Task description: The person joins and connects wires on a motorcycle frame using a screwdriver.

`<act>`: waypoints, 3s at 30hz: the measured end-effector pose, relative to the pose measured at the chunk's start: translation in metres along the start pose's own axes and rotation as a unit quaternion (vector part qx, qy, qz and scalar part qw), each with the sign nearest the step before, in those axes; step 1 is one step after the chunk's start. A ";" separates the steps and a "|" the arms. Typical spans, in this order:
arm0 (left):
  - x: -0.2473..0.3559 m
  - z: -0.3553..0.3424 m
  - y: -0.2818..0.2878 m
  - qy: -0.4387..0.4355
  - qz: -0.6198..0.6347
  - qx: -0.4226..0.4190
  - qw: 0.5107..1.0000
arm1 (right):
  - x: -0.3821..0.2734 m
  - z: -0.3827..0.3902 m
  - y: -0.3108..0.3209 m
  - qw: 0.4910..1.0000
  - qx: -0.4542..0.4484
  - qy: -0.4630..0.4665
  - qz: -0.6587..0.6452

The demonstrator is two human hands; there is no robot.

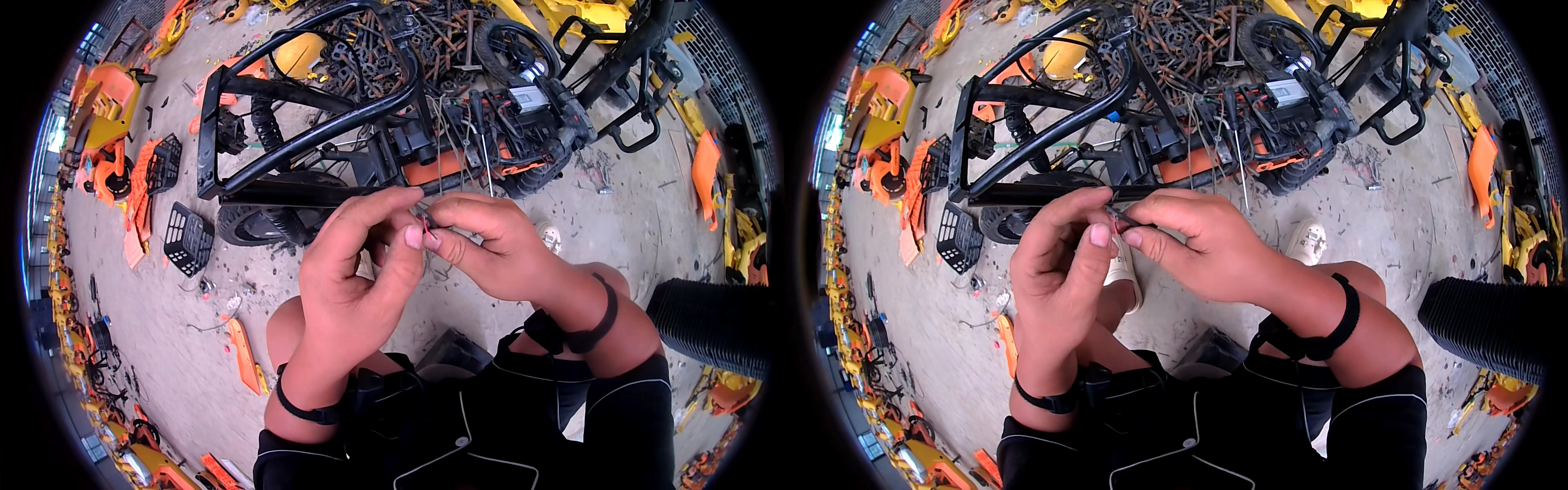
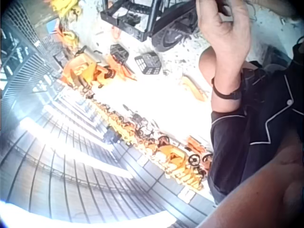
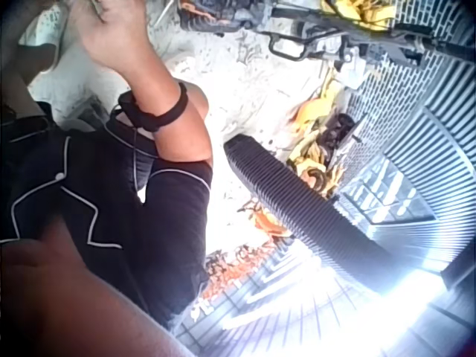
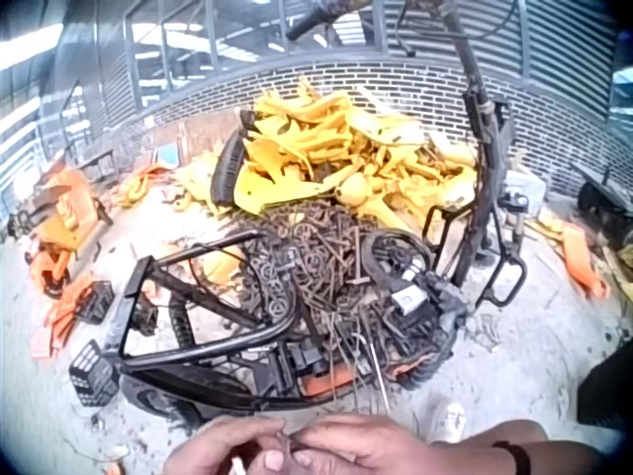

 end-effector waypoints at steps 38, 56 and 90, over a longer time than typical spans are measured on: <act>0.003 0.003 0.001 -0.026 -0.017 -0.014 0.999 | -0.004 0.000 -0.002 0.993 -0.076 -0.079 -0.050; 0.000 0.000 0.006 0.056 0.112 -0.036 0.991 | 0.000 0.004 -0.007 0.985 -0.093 -0.096 -0.110; -0.008 -0.002 -0.002 0.103 0.135 0.013 0.985 | -0.003 0.000 0.008 0.995 0.041 -0.018 -0.092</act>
Point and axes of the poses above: each hand's wrist, its own z-axis away from the middle knuckle, its own y-axis out of the back of the hand, x = y × z, the point moved 3 cm from there along -z, towards the middle knuckle, and after that the axes turned 3 degrees about -y, right-handed, at the moved point
